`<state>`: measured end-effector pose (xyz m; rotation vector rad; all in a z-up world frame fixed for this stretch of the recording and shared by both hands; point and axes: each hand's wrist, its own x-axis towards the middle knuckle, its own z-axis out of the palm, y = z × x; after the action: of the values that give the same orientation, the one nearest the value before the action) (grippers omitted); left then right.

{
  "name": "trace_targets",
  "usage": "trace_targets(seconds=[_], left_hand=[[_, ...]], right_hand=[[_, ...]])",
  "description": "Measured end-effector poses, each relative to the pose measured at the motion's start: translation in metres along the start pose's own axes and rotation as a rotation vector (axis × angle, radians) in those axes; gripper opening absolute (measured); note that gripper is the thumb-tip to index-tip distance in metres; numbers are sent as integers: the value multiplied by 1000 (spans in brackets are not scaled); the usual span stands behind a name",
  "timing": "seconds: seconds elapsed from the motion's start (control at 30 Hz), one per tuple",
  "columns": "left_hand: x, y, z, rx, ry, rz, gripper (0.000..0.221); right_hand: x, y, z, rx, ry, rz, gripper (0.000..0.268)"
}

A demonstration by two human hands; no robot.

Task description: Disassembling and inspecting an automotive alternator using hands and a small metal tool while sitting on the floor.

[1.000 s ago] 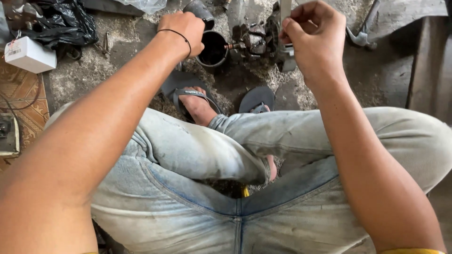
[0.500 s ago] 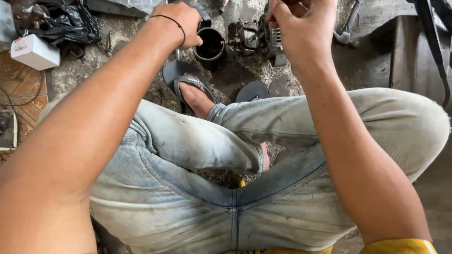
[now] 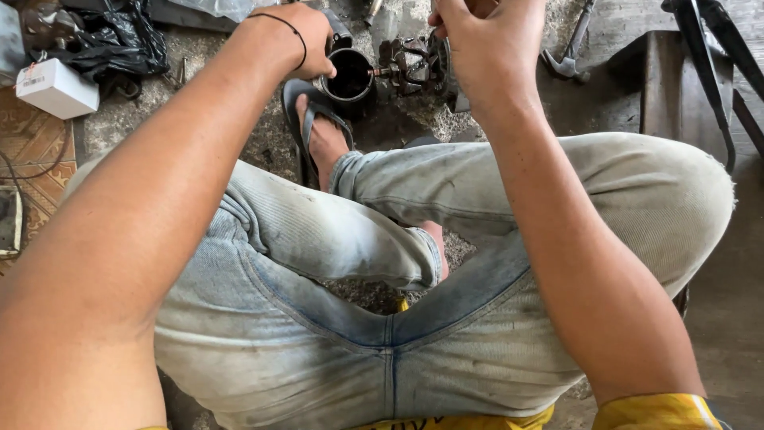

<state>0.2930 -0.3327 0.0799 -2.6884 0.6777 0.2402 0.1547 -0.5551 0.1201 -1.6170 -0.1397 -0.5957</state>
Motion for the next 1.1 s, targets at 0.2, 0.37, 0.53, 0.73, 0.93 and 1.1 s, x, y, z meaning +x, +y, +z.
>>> trace_targets(seconds=[0.2,0.37,0.53,0.73,0.93,1.1], left_hand=[[5,4,-4,-30,-14,38,30],[4,11,3,-52,-21,66,30],[1,15,7,-74,-62,165,34],[40,48,82,-181,395,146,22],[54,53,74,-305,354,197,25],[66,55,83,-403,343,211,31]], right_hand=[[-2,-24,-1,-19,-22,-41,6],[5,-4,-9,-11,7,15,13],[19,50,-13,-12,28,44,11],[15,142,-19,-50,205,627,6],[-4,196,-15,-60,116,754,34],[4,181,-3,-158,44,882,18]])
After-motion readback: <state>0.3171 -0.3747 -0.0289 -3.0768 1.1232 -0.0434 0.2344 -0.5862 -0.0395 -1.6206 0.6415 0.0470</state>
